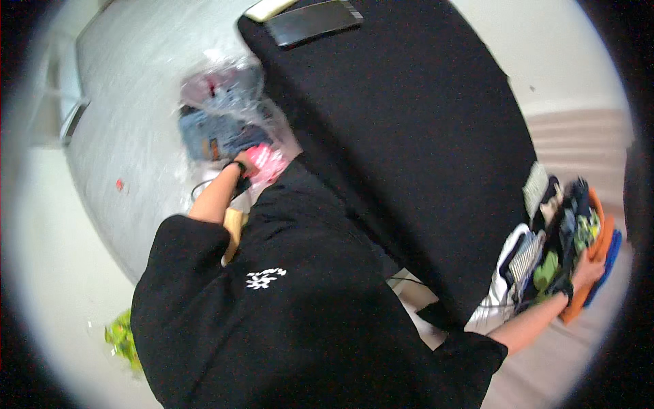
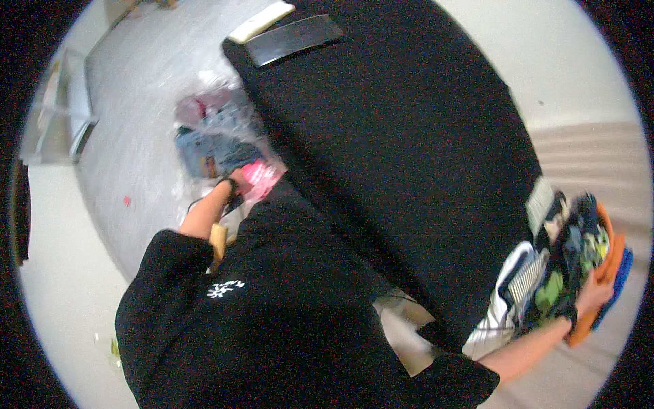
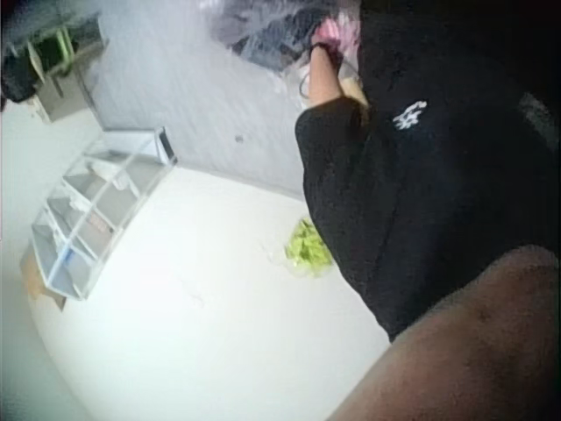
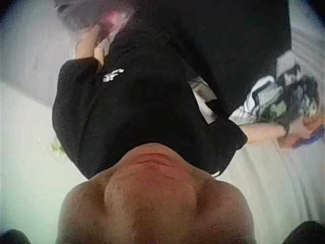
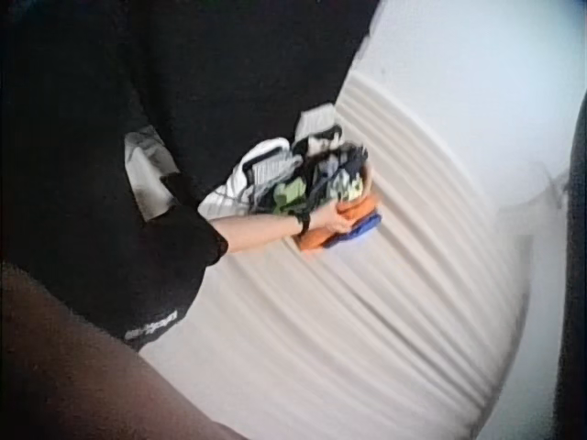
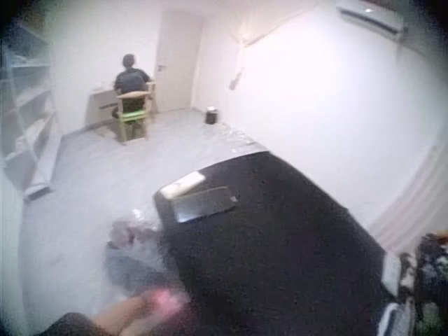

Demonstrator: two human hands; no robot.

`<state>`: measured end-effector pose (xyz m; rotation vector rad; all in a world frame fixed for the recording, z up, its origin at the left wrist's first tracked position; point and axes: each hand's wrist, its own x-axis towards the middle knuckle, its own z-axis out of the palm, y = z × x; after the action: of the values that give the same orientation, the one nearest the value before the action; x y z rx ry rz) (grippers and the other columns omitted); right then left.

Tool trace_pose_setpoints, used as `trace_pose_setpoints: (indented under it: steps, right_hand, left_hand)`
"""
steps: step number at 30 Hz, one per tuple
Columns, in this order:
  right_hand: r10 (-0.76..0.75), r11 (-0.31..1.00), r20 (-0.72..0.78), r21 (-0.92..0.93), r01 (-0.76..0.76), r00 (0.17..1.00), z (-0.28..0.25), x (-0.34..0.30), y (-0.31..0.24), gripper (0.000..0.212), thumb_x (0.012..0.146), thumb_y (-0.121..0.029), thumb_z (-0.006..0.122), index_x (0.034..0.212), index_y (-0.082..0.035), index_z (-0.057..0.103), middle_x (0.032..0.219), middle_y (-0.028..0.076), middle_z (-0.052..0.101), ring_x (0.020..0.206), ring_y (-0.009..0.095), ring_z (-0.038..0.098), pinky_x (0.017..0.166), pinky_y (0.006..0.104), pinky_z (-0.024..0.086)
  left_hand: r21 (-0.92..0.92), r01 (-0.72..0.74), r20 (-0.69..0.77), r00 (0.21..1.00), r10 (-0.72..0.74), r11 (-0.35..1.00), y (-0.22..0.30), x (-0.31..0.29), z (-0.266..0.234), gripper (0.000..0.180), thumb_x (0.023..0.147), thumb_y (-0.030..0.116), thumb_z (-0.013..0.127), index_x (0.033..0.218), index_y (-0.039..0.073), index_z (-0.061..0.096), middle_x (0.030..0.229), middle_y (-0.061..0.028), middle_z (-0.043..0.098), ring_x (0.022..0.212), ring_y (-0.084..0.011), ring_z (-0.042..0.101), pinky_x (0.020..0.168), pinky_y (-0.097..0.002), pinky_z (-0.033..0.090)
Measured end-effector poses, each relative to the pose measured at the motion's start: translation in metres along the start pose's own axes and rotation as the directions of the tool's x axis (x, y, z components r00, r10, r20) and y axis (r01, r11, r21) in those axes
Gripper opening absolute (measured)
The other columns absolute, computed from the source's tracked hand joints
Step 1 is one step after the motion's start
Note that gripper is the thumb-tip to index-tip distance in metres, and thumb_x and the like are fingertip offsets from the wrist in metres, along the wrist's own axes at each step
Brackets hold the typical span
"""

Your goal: Folding various items of clothing, including a sweatshirt, camisole, and jeans, and placing them on a stack.

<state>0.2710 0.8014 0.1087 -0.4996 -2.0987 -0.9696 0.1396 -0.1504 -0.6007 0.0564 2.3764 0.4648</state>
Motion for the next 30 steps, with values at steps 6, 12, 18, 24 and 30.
trace_pose_setpoints:
  steps: [6,12,18,24,30]
  right_hand:
    - [0.026,0.968,0.015,0.251,-0.029,1.000,-0.027,-0.044,0.001,0.103,0.071,-0.024,0.087,0.153,-0.004,0.028,0.153,0.029,0.032,0.146,0.044,0.024,0.121,0.0519,0.021]
    - [0.146,0.908,0.018,0.394,-0.141,0.989,-0.079,-0.053,-0.031,0.109,0.069,-0.009,0.086,0.156,-0.001,0.020,0.158,0.027,0.025,0.149,0.042,0.021,0.124,0.0465,0.018]
    - [0.394,0.899,0.190,0.127,-0.420,0.899,-0.100,-0.058,-0.037,0.123,0.064,-0.006,0.088,0.160,-0.012,0.011,0.162,0.023,0.020,0.149,0.040,0.024,0.122,0.0491,0.023]
    - [0.386,0.858,0.306,0.227,-0.461,0.870,-0.093,-0.058,-0.023,0.126,0.063,-0.005,0.088,0.161,-0.018,0.009,0.165,0.017,0.018,0.149,0.039,0.024,0.122,0.0467,0.026]
    - [0.239,0.778,0.393,0.470,-0.417,0.888,-0.104,-0.062,-0.006,0.128,0.060,-0.007,0.089,0.161,-0.015,0.010,0.163,0.021,0.020,0.151,0.037,0.021,0.124,0.0433,0.022]
  left_hand:
    - [-0.349,0.214,-0.027,0.971,-0.238,0.912,0.014,-0.015,-0.014,0.047,0.079,0.029,0.068,0.109,-0.006,0.068,0.104,-0.0289,0.071,0.098,-0.0373,0.072,0.084,-0.0453,0.056]
    - [-0.199,-0.039,-0.325,0.945,-0.029,0.979,0.074,-0.096,-0.149,0.041,0.079,0.034,0.071,0.096,-0.003,0.072,0.098,-0.0305,0.069,0.103,-0.0443,0.066,0.085,-0.0492,0.052]
    - [-0.068,-0.297,-0.236,0.932,0.273,0.953,0.169,-0.229,-0.288,0.041,0.083,0.034,0.069,0.094,-0.005,0.067,0.079,-0.0272,0.067,0.084,-0.0405,0.071,0.071,-0.0448,0.052]
    - [-0.675,-0.563,-0.269,0.790,0.551,0.477,0.230,-0.316,-0.393,0.059,0.061,0.001,0.064,0.120,-0.003,0.064,0.112,-0.0067,0.070,0.100,-0.0184,0.067,0.090,-0.0339,0.052]
    - [-0.756,-0.645,-0.535,0.511,0.673,-0.112,0.313,-0.227,-0.436,0.067,0.089,0.024,0.070,0.147,0.004,0.043,0.141,-0.0111,0.055,0.123,-0.0222,0.059,0.105,-0.0399,0.049]
